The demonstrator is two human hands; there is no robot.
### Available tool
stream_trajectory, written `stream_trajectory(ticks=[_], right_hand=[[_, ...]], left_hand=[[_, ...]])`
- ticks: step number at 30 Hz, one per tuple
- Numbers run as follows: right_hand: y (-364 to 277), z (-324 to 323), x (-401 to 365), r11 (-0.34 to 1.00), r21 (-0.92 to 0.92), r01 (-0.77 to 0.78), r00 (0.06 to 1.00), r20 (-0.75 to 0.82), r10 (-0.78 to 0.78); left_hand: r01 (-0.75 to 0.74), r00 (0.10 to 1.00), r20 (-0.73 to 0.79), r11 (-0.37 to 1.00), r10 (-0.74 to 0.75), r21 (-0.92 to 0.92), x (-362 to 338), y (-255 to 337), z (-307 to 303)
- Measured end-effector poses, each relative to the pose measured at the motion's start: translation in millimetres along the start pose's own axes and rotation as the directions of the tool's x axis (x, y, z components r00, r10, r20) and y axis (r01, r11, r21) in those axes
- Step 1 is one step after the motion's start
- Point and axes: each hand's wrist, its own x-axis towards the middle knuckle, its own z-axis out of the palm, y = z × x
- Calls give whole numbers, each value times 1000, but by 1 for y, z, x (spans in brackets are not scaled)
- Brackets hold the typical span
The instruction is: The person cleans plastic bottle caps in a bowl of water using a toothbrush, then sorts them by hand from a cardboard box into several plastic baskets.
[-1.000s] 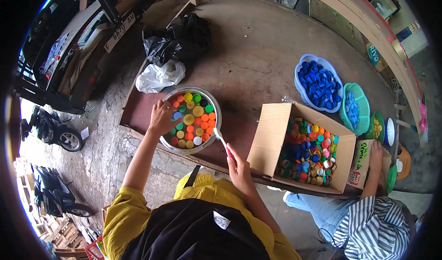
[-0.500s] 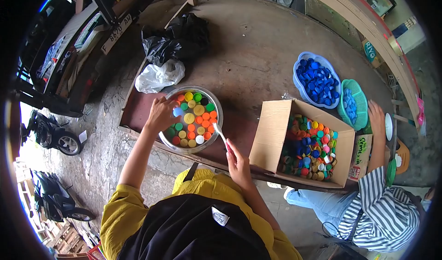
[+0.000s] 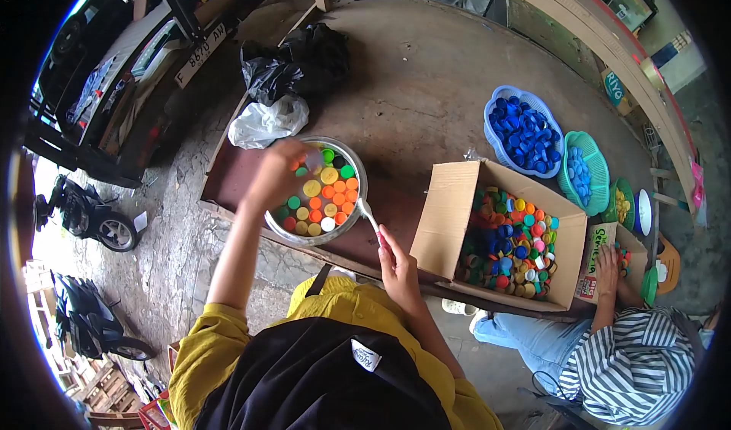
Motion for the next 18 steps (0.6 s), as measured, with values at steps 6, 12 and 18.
stream_trajectory(ticks=[6, 12, 18], right_hand=[[-5, -12, -4, 999, -38, 18, 1000, 12, -18], [-7, -18, -1, 998, -62, 24, 998, 52, -21], [-4, -15, 2, 991, -64, 113, 991, 73, -109]], left_hand=[[-142, 990, 2, 975, 144, 172, -5, 0, 20], [-66, 973, -231, 949, -7, -308, 0, 38, -16], [53, 997, -40, 976, -63, -212, -20, 4, 41]])
